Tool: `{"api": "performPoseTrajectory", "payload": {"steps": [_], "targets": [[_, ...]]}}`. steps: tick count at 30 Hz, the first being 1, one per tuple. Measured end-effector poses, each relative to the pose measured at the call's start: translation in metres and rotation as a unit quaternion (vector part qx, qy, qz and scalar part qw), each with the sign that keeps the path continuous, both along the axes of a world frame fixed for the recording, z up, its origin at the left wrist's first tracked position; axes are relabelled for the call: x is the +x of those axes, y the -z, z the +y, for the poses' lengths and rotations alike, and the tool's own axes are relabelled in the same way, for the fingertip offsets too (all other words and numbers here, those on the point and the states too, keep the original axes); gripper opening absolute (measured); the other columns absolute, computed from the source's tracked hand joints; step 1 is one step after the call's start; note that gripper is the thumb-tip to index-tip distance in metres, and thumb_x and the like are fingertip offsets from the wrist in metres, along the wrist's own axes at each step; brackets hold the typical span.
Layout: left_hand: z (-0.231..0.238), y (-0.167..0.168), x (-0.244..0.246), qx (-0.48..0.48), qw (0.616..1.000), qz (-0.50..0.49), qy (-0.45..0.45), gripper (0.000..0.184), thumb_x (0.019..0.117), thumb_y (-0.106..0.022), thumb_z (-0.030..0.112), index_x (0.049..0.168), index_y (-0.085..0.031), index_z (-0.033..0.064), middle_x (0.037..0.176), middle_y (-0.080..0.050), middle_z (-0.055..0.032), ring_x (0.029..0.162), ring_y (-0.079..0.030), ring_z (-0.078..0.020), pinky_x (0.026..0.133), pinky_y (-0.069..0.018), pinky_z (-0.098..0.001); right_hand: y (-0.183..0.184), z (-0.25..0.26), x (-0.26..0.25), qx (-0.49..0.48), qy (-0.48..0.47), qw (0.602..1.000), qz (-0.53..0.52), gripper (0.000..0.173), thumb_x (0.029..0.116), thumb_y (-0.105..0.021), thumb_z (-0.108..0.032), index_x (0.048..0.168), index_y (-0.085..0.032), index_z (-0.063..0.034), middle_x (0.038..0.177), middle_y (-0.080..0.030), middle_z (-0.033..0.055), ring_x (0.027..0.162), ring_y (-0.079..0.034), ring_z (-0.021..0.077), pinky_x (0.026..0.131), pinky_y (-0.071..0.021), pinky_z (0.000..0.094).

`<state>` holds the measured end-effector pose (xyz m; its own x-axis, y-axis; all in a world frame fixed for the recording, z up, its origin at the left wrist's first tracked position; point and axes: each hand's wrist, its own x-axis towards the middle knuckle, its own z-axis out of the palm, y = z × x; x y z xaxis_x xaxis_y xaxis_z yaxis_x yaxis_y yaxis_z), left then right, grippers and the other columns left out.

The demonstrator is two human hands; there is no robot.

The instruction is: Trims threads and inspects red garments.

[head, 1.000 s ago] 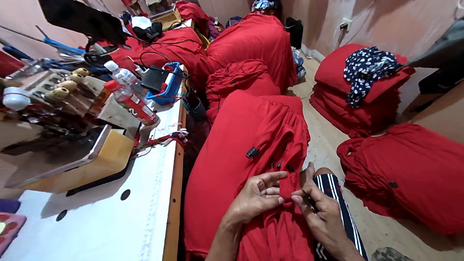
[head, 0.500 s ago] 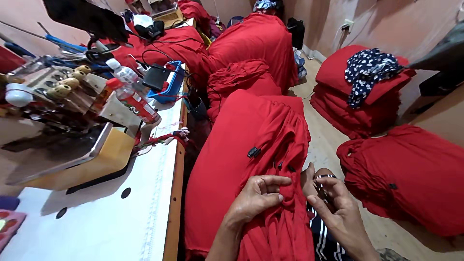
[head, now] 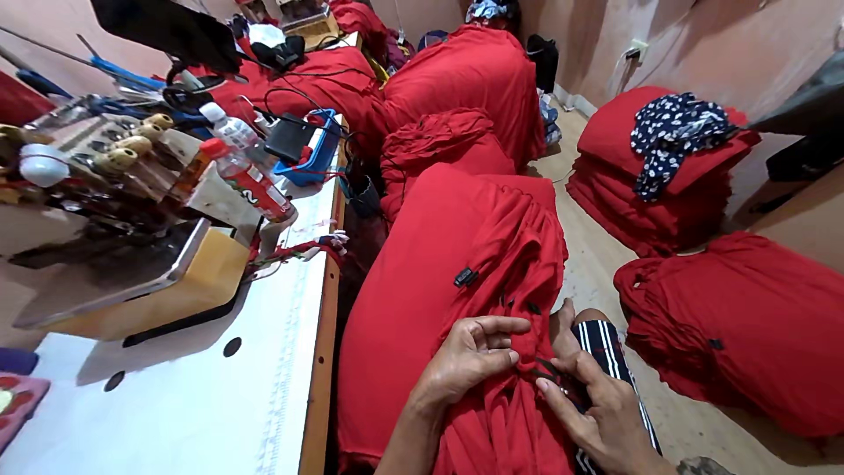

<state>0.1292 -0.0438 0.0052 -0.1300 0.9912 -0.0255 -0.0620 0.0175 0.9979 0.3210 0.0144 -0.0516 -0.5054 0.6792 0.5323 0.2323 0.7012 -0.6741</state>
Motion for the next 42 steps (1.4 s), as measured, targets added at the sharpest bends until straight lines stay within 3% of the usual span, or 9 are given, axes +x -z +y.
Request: {"api": "performPoseTrajectory", "payload": {"steps": [18, 35, 39, 42], "targets": [[0.0, -0.001, 0.002, -0.003, 1.0, 0.0, -0.007, 0.038, 0.0837, -0.057, -0.014, 0.121, -0.062, -0.0104, 0.113, -0.071, -0.0031, 0.092, -0.068, -0.0006, 0.083, -0.0572, -0.0186, 0.001, 0.002, -0.002, 0.05, 0.044, 0.998, 0.019, 0.031, 0.0947, -0.063, -0.034, 0.094, -0.067, -0.0034, 0.066, -0.058, 0.0043, 0.052, -0.051, 0.0082, 0.047, -0.0412, 0.0209], [0.001, 0.002, 0.002, 0.0, 1.0, 0.007, 0.015, 0.041, 0.0843, -0.059, -0.012, 0.126, -0.059, -0.0119, 0.117, -0.069, -0.006, 0.096, -0.068, -0.003, 0.086, -0.0579, -0.0208, -0.001, 0.005, -0.01, 0.066, 0.024, 0.997, 0.016, 0.027, 0.0982, -0.06, -0.029, 0.088, -0.07, -0.0058, 0.07, -0.066, 0.0048, 0.06, -0.063, 0.0101, 0.052, -0.0483, 0.0233], [0.001, 0.002, 0.001, 0.01, 1.0, 0.0, 0.019, 0.046, 0.0834, -0.058, -0.013, 0.13, -0.055, -0.0122, 0.119, -0.067, -0.007, 0.1, -0.068, -0.0042, 0.087, -0.0577, -0.0214, -0.007, 0.01, -0.003, -0.03, 0.01, 0.993, 0.113, 0.023, 0.0985, -0.064, -0.022, 0.096, -0.067, 0.0001, 0.08, -0.069, 0.0037, 0.068, -0.062, -0.0027, 0.063, -0.0516, 0.012], [0.003, 0.002, 0.002, 0.014, 1.0, -0.003, 0.018, 0.054, 0.0815, -0.059, -0.013, 0.134, -0.051, -0.0122, 0.118, -0.065, -0.0064, 0.098, -0.067, -0.0045, 0.086, -0.0582, -0.0214, -0.016, 0.015, -0.001, -0.097, 0.033, 0.974, 0.201, 0.018, 0.094, -0.067, -0.013, 0.101, -0.061, 0.0033, 0.087, -0.068, -0.006, 0.076, -0.061, -0.011, 0.069, -0.0522, 0.0065]]}}
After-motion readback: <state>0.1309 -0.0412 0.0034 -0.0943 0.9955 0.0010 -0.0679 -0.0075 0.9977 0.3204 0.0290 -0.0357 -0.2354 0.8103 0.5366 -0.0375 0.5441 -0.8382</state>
